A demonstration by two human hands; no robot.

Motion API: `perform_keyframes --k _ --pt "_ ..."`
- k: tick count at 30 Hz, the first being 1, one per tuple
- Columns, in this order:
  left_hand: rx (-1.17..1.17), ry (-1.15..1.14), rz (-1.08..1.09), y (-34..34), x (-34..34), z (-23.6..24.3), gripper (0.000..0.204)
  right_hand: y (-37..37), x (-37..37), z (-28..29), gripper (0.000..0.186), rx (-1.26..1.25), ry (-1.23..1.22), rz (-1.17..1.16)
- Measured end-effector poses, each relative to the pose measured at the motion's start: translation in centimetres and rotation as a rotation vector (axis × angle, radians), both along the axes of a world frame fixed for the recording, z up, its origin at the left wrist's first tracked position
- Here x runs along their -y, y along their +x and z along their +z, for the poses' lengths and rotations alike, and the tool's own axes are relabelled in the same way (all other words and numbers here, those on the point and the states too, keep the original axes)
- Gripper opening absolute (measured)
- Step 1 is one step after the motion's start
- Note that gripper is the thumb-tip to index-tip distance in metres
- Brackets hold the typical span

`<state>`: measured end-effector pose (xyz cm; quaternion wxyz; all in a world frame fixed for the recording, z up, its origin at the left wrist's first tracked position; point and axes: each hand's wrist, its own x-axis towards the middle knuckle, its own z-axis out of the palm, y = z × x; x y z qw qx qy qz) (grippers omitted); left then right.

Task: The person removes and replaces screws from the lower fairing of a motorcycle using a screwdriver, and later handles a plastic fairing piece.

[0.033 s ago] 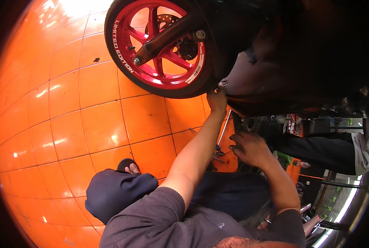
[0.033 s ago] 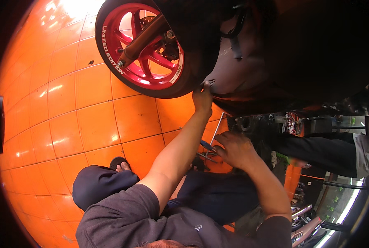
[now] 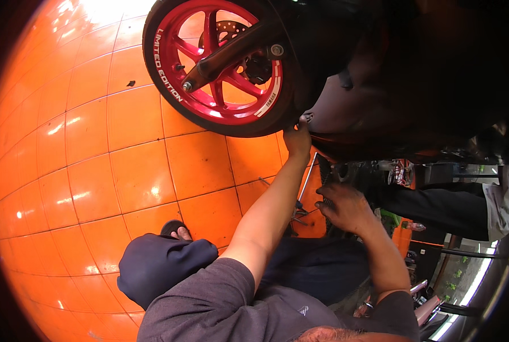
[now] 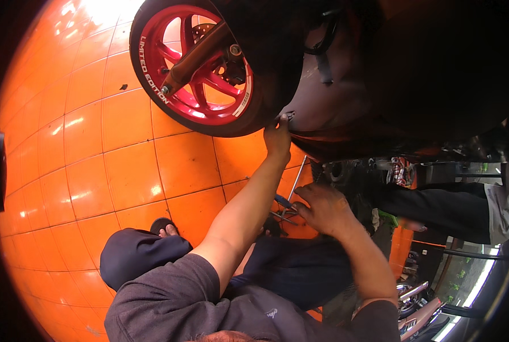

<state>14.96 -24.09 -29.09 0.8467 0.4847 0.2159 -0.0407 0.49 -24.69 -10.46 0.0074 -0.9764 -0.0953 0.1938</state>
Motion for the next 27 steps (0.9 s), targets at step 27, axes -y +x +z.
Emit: perform_keyframes --k 27 --pt "0.117 -0.213 0.033 0.3 -0.4 1.2 0.026 0.2 0.7 1.8 0.05 -0.17 0.242 -0.34"
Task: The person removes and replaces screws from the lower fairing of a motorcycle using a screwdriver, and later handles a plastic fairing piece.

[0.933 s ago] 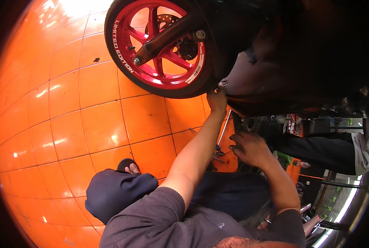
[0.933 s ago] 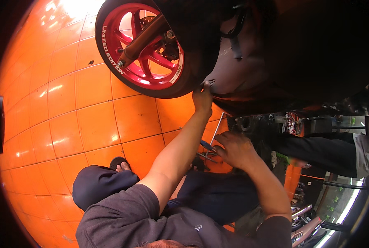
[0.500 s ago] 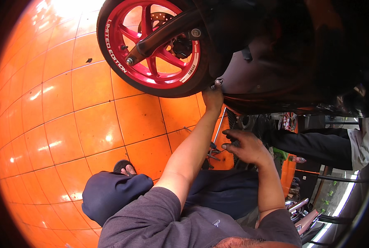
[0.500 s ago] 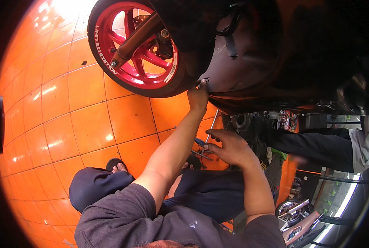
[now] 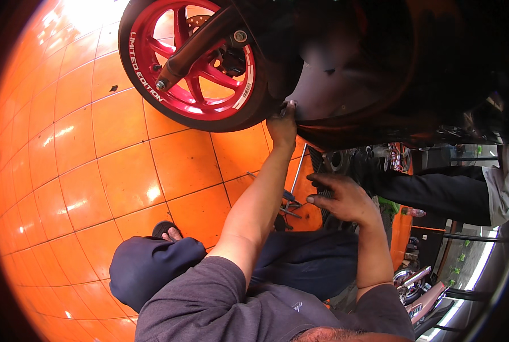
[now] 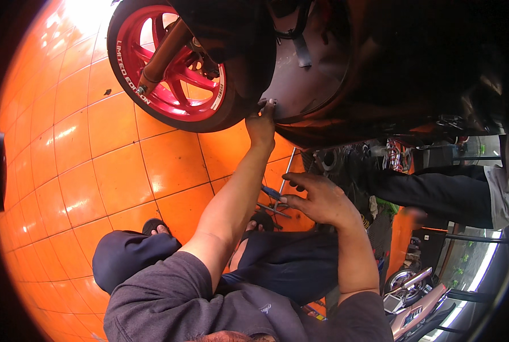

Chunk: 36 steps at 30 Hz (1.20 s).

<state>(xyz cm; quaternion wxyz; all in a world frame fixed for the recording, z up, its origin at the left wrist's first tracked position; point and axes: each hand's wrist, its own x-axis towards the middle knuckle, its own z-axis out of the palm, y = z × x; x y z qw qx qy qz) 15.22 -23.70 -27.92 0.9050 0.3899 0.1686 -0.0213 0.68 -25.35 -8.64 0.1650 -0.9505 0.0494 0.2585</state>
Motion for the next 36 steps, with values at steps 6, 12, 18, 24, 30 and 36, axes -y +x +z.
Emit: perform_keyframes --k 6,12,18,24,30,36 --pt "0.092 0.028 -0.017 0.0 0.2 -0.8 0.021 0.2 0.7 -0.2 0.053 0.002 0.034 0.025" --pt "0.151 0.062 -0.048 0.1 0.1 -1.8 0.018 0.8 0.8 -0.8 0.055 -0.014 0.044 0.052" --pt "0.149 0.099 -0.071 0.0 -0.5 -0.7 0.027 1.4 0.9 -1.0 0.058 -0.077 0.023 0.02" --pt "0.085 -0.012 -0.082 -0.2 -0.5 -0.3 0.017 1.9 1.6 -2.0 0.058 -0.113 0.051 -0.002" --pt "0.069 -0.354 -0.029 0.3 1.2 -2.6 0.03 2.9 1.5 -2.4 0.057 -0.187 0.031 -0.011" --pt "0.017 -0.412 -0.038 0.4 1.0 -2.1 0.035 2.7 1.4 -2.8 0.056 -0.19 0.032 -0.017"
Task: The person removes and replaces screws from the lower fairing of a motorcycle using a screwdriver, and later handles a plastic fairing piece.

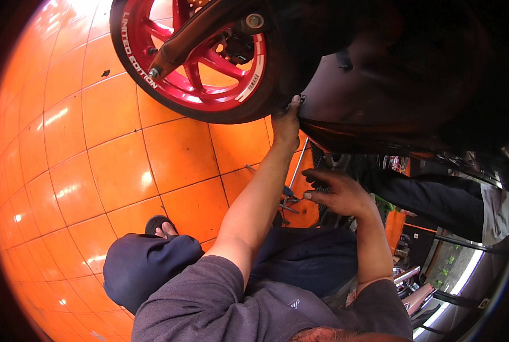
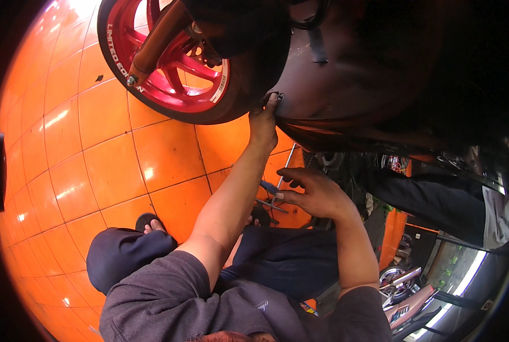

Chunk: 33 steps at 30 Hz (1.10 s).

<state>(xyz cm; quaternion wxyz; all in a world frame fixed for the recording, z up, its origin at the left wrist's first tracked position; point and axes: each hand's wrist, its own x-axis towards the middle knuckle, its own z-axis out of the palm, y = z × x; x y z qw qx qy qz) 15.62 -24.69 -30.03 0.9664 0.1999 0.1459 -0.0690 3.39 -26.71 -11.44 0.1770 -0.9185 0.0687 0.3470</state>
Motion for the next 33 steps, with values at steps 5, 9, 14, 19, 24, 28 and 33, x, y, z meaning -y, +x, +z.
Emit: perform_keyframes --k 5,9,14,19,24,28,33 --pt "0.018 0.229 -0.016 -0.3 -0.3 -0.1 0.036 0.1 -0.1 0.0 0.056 -0.012 0.068 -0.1" --pt "-0.012 0.498 0.011 -0.3 -0.3 -0.4 0.036 0.6 -0.3 -0.4 0.055 -0.017 0.095 -0.071" --pt "-0.083 0.458 -0.145 -0.6 -1.3 1.9 0.031 0.9 -0.6 -0.5 0.054 -0.024 0.066 -0.055" --pt "-0.142 0.491 0.04 0.1 -0.2 1.2 0.027 1.5 -1.2 -0.6 0.054 -0.046 0.091 -0.037" --pt "-0.091 0.513 -0.084 0.0 -0.3 0.9 0.031 1.6 -1.4 -0.4 0.054 -0.051 0.115 -0.051" --pt "-0.088 0.481 -0.053 -0.1 -0.4 1.2 0.036 1.7 -1.5 -0.3 0.053 -0.039 0.139 -0.048" --pt "0.047 0.34 -0.027 -0.3 -1.7 1.1 0.032 1.7 -1.2 -0.3 0.054 -0.049 0.14 -0.046"
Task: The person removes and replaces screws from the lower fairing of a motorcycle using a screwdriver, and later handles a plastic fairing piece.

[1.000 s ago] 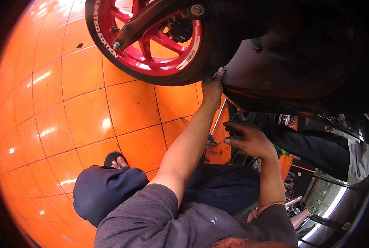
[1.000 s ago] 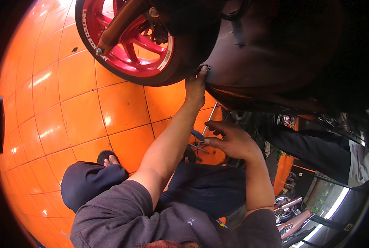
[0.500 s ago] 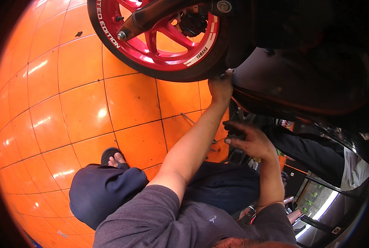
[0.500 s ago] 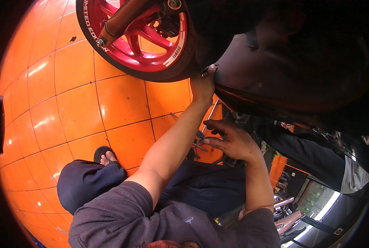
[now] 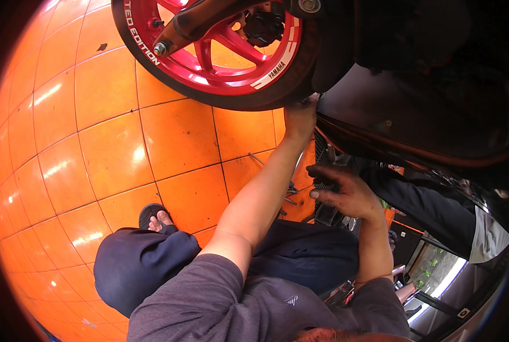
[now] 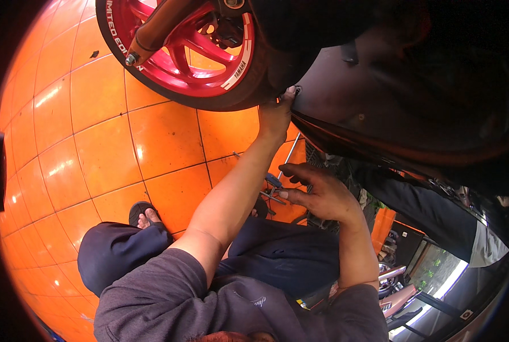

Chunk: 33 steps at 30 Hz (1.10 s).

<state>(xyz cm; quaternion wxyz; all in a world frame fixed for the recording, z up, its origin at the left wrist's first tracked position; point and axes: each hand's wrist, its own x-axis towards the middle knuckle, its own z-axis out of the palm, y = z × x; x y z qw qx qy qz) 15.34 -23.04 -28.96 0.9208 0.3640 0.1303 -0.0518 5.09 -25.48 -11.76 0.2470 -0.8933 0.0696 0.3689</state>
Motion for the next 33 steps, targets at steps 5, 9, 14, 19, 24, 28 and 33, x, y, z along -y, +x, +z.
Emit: perform_keyframes --k 5,9,14,19,24,28,33 --pt "0.007 0.026 -0.101 0.0 -0.3 -0.1 0.028 0.3 0.1 -0.2 0.054 -0.012 -0.019 -0.002" --pt "-0.084 0.016 -0.02 -0.2 0.0 0.7 0.023 0.9 -0.4 -0.3 0.054 -0.092 -0.026 -0.091" --pt "-0.217 -0.243 0.096 -0.1 1.3 -1.3 0.031 0.5 0.3 -1.4 0.053 -0.013 -0.012 -0.177" --pt "-0.418 -0.453 0.081 -0.3 0.3 -1.0 0.031 0.6 2.6 -3.9 0.046 0.192 -0.253 -0.255" --pt "-0.4 -0.519 0.022 -1.4 -1.1 -1.3 0.029 0.7 0.1 -7.2 0.04 0.312 -0.245 -0.024" --pt "-0.453 -0.493 -0.092 -1.4 -2.6 -1.0 0.029 1.5 2.4 -10.3 0.032 0.592 -0.36 0.108" --pt "-0.498 -0.511 -0.301 -1.3 -3.3 -1.6 0.033 3.6 0.3 -11.7 0.032 0.57 -0.545 0.008"
